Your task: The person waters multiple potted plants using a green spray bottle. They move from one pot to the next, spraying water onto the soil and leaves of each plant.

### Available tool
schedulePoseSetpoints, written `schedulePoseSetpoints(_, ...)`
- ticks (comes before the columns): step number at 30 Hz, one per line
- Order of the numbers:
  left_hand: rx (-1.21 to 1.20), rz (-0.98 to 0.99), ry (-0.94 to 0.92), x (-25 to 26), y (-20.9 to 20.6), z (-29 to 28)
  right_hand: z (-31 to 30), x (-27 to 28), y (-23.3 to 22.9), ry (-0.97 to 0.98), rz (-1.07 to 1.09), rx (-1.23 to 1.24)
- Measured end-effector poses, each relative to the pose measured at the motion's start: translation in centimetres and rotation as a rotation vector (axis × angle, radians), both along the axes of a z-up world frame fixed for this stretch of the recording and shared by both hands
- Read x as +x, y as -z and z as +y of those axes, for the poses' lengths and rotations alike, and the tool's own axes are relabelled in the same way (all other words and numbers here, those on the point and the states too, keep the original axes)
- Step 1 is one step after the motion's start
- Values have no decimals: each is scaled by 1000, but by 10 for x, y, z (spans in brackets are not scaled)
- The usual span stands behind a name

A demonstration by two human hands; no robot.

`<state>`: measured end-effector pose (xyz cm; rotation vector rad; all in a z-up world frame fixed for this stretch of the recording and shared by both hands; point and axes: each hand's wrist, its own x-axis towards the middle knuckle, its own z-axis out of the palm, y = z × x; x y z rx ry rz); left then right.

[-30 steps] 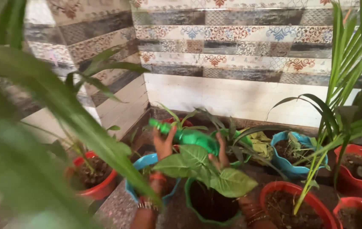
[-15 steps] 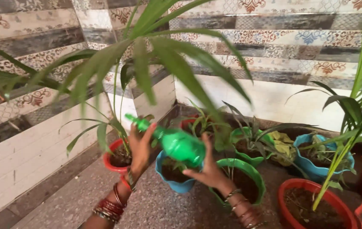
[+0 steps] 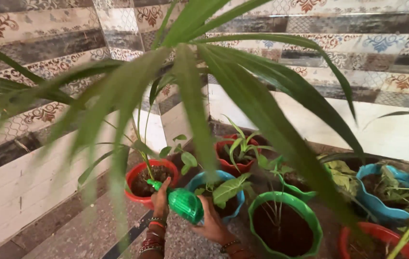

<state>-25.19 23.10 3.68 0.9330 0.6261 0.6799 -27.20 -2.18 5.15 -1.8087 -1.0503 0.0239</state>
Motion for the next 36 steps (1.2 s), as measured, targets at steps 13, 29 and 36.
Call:
schedulePoseSetpoints(13,-8,124,-32,18,22,2,6,4,1,53,298,103)
schedulePoseSetpoints(29,-41,20,-72,11,13,5,7,5,14,18,-82,285)
schedulePoseSetpoints(36,-11,-37,-19,3,4,0,4,1,3,62,37,166)
